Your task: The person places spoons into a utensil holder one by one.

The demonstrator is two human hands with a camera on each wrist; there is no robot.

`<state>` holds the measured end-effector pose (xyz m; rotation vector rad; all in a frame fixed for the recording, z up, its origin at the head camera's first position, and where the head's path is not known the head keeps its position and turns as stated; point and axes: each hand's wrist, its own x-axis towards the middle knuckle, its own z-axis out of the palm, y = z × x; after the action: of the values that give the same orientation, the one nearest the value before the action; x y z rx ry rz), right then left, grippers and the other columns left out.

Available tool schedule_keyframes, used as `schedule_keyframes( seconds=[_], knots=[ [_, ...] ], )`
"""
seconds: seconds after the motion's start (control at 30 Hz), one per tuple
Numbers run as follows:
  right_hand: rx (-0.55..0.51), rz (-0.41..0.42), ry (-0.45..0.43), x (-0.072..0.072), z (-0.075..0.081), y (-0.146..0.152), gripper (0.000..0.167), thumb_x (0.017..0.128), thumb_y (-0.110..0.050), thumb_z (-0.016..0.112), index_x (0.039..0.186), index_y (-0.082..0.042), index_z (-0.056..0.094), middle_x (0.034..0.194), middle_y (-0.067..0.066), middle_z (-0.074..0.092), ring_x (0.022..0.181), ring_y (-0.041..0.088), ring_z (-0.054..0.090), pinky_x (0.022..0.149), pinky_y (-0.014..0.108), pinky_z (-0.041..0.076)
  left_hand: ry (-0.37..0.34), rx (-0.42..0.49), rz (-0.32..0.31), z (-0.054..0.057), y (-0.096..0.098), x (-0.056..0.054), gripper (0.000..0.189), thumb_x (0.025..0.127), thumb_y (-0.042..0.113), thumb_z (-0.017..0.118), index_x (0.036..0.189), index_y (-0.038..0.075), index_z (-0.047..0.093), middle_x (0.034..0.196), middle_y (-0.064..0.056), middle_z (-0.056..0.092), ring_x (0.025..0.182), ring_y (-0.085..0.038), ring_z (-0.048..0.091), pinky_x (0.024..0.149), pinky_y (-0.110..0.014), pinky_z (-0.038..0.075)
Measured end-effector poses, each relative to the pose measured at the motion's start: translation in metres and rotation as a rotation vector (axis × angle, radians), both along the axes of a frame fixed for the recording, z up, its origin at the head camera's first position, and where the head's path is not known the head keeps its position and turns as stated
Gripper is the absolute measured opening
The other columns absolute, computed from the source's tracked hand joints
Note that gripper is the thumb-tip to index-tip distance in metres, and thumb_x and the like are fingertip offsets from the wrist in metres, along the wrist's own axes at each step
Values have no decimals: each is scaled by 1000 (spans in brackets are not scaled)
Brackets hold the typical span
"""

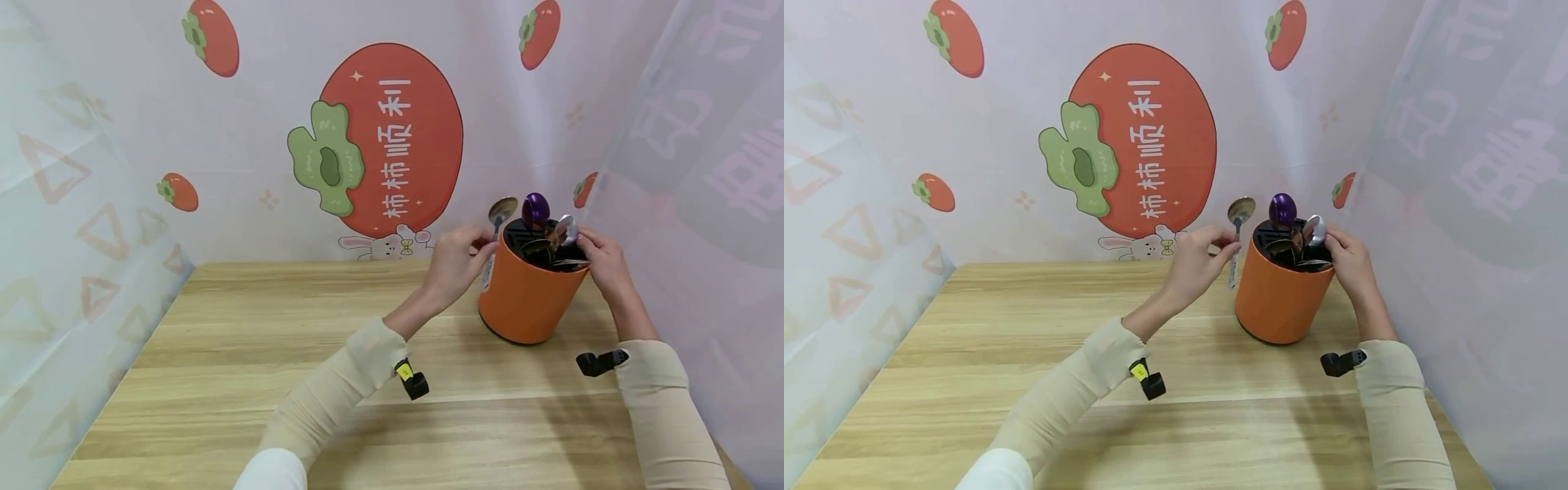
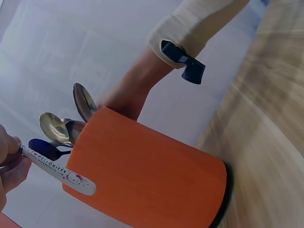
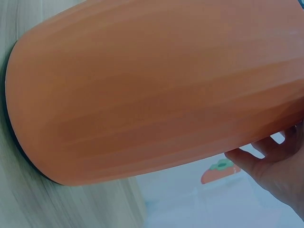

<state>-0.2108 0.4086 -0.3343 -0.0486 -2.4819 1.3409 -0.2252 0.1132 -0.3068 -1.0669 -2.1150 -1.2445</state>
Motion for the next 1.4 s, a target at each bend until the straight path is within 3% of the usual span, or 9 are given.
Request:
schedule_keyframes(
  seconds=[0.13,0.3,0.47,0.63,0.73,0.93,1.17,1.3,1.4],
  knots=[
    [-2,-6,-26,-1,1,0,56,107,-35,38,148,4,39,156,-2,40,144,5,33,124,30,22,26,3,9,16,13,-4,7,94,13,69,94,6,71,88,-4,72,83,-10,68,73,-8,52],
    [-5,-7,-24,-1,4,-2,56,107,-35,39,148,3,39,155,-4,40,146,10,31,124,31,21,59,21,45,34,27,-9,10,95,15,68,98,6,71,91,-5,72,86,-12,69,76,-13,55],
    [-3,2,-22,-2,3,-2,54,108,-32,38,148,4,39,157,0,38,146,9,32,124,31,22,66,41,81,40,41,-13,13,95,15,67,102,4,72,95,-6,73,88,-11,68,77,-10,53],
    [-11,6,-26,-4,2,-2,54,108,-33,37,149,3,38,159,7,34,149,21,27,125,36,19,93,22,68,35,52,-16,14,95,15,68,100,4,73,94,-6,74,87,-12,68,77,-8,50],
    [-10,7,-16,-5,3,-3,53,108,-32,38,148,2,39,158,10,34,149,18,29,125,35,20,103,-35,79,28,56,-17,13,94,17,70,99,6,75,95,-4,75,86,-10,69,77,-8,49],
    [-14,5,-13,-4,3,-5,53,108,-31,38,147,4,40,158,13,34,148,15,30,125,32,21,53,-130,92,15,59,-17,16,94,17,69,103,7,77,99,-3,76,90,-10,71,79,-11,52],
    [-32,14,-6,-4,2,-3,54,108,-33,38,147,5,40,155,-4,41,142,2,34,123,28,23,40,-212,115,8,56,-18,17,97,12,64,107,9,77,104,-2,76,99,-11,71,86,-14,53],
    [-34,7,-4,-4,0,-1,53,108,-32,39,147,4,40,155,-3,40,140,-1,35,123,26,23,17,-198,112,1,47,-17,16,97,9,63,106,9,76,103,-2,75,98,-12,70,87,-17,53],
    [-24,12,-16,-3,-1,0,53,108,-31,37,148,3,38,157,9,36,146,9,32,124,32,22,9,-169,102,-8,38,-15,16,97,7,62,104,8,76,100,-4,75,95,-14,70,86,-19,54]
  ],
)
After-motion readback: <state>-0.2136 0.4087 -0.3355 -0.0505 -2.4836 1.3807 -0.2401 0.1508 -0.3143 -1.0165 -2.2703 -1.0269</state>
